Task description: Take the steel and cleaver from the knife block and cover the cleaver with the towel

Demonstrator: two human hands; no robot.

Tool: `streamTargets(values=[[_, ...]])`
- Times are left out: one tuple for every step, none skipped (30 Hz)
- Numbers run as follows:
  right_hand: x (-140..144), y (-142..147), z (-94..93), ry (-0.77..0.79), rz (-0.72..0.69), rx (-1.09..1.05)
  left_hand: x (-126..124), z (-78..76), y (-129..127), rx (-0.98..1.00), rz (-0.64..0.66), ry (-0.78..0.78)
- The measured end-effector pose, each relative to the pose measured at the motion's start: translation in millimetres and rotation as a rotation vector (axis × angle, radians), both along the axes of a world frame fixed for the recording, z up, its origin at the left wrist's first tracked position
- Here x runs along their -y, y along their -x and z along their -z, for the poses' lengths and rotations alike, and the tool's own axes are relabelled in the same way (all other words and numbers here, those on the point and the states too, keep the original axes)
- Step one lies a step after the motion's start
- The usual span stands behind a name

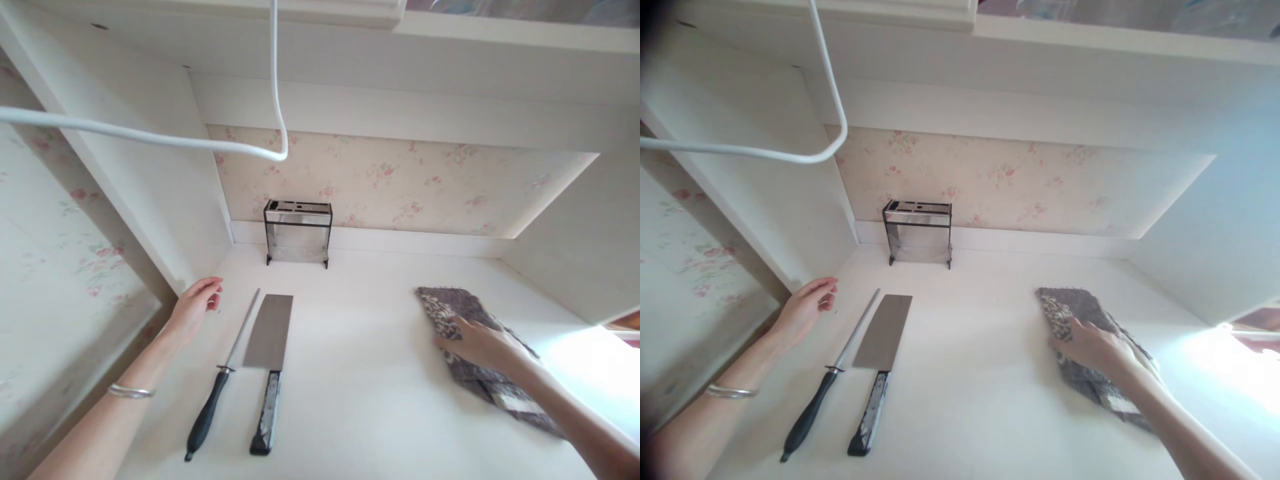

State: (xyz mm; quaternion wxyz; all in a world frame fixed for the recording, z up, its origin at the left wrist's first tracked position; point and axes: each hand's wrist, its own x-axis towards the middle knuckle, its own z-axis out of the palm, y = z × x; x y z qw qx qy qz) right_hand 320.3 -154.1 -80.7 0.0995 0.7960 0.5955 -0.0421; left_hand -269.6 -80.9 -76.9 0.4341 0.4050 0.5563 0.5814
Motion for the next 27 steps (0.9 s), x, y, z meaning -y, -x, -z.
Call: streamTargets(values=[[10.9, -5.8, 6.2, -0.015, -0.041, 0.034, 4.2, 1.7, 4.1, 0.019, -0.016, 0.008], [19.1, -9.0, 10.9, -0.033, -0.088, 0.069, 7.1, 2.8, 7.6, 0.04, -0.036, 0.012], [24.5, -10.0, 13.6, -0.054, -0.13, 0.103, 9.3, 3.3, 10.0, 0.066, -0.054, 0.009], [26.9, -8.9, 14.3, -0.067, -0.162, 0.122, 11.0, 3.3, 11.2, 0.094, -0.066, 0.002], [26.7, -5.9, 12.7, -0.07, -0.176, 0.123, 12.5, 2.8, 10.9, 0.118, -0.067, -0.007], [24.3, -1.0, 9.1, -0.072, -0.175, 0.109, 14.1, 1.9, 9.2, 0.138, -0.056, -0.015], [20.3, 6.0, 3.9, -0.077, -0.16, 0.081, 15.8, 0.9, 6.2, 0.152, -0.035, -0.019], [15.3, 15.4, -2.6, -0.08, -0.143, 0.045, 17.5, 0.1, 2.5, 0.16, -0.012, -0.021], [10.0, 27.2, -9.6, -0.084, -0.135, 0.005, 19.1, -0.4, -1.6, 0.165, 0.008, -0.02], [5.1, 41.6, -16.9, -0.092, -0.137, -0.034, 20.4, -0.3, -5.5, 0.172, 0.022, -0.016], [1.0, 58.4, -23.8, -0.094, -0.157, -0.069, 21.3, 0.6, -8.8, 0.182, 0.03, -0.014], [-2.0, 77.2, -30.0, -0.101, -0.203, -0.098, 21.9, 2.3, -11.1, 0.193, 0.032, -0.011], [-3.9, 97.6, -35.5, -0.114, -0.265, -0.127, 22.2, 4.7, -12.4, 0.201, 0.028, -0.009], [-4.6, 119.1, -39.9, -0.132, -0.332, -0.159, 22.3, 7.6, -12.5, 0.204, 0.019, -0.004], [-4.2, 141.3, -43.4, -0.142, -0.392, -0.188, 22.4, 10.9, -11.5, 0.202, 0.01, 0.003], [-2.9, 163.6, -46.0, -0.136, -0.448, -0.212, 22.4, 14.1, -9.7, 0.196, 0.004, 0.01], [-0.9, 185.7, -47.7, -0.124, -0.491, -0.233, 22.6, 17.2, -7.3, 0.188, 0.0, 0.018], [1.8, 207.2, -48.6, -0.124, -0.516, -0.248, 22.9, 19.7, -4.6, 0.18, 0.0, 0.025], [5.0, 227.7, -48.9, -0.127, -0.535, -0.264, 23.3, 21.7, -1.9, 0.171, 0.003, 0.028], [8.6, 246.9, -48.8, -0.117, -0.547, -0.284, 23.8, 23.2, 0.6, 0.159, 0.008, 0.03], [12.3, 264.3, -48.5, -0.1, -0.56, -0.301, 24.3, 24.0, 2.9, 0.14, 0.013, 0.032], [16.0, 279.8, -48.2, -0.071, -0.578, -0.313, 24.7, 24.4, 4.7, 0.112, 0.014, 0.035], [19.5, 293.0, -48.2, -0.043, -0.597, -0.324, 25.1, 24.6, 6.1, 0.08, 0.014, 0.041], [22.5, 303.8, -48.4, -0.02, -0.61, -0.335, 25.3, 24.6, 7.1, 0.05, 0.013, 0.046], [25.0, 312.1, -48.9, -0.006, -0.615, -0.347, 25.4, 24.7, 7.7, 0.025, 0.012, 0.05], [26.7, 317.9, -49.5, 0.001, -0.612, -0.359, 25.4, 25.0, 8.1, 0.007, 0.014, 0.053], [27.8, 321.5, -49.9, 0.005, -0.601, -0.372, 25.3, 25.4, 8.1, -0.003, 0.021, 0.055]])
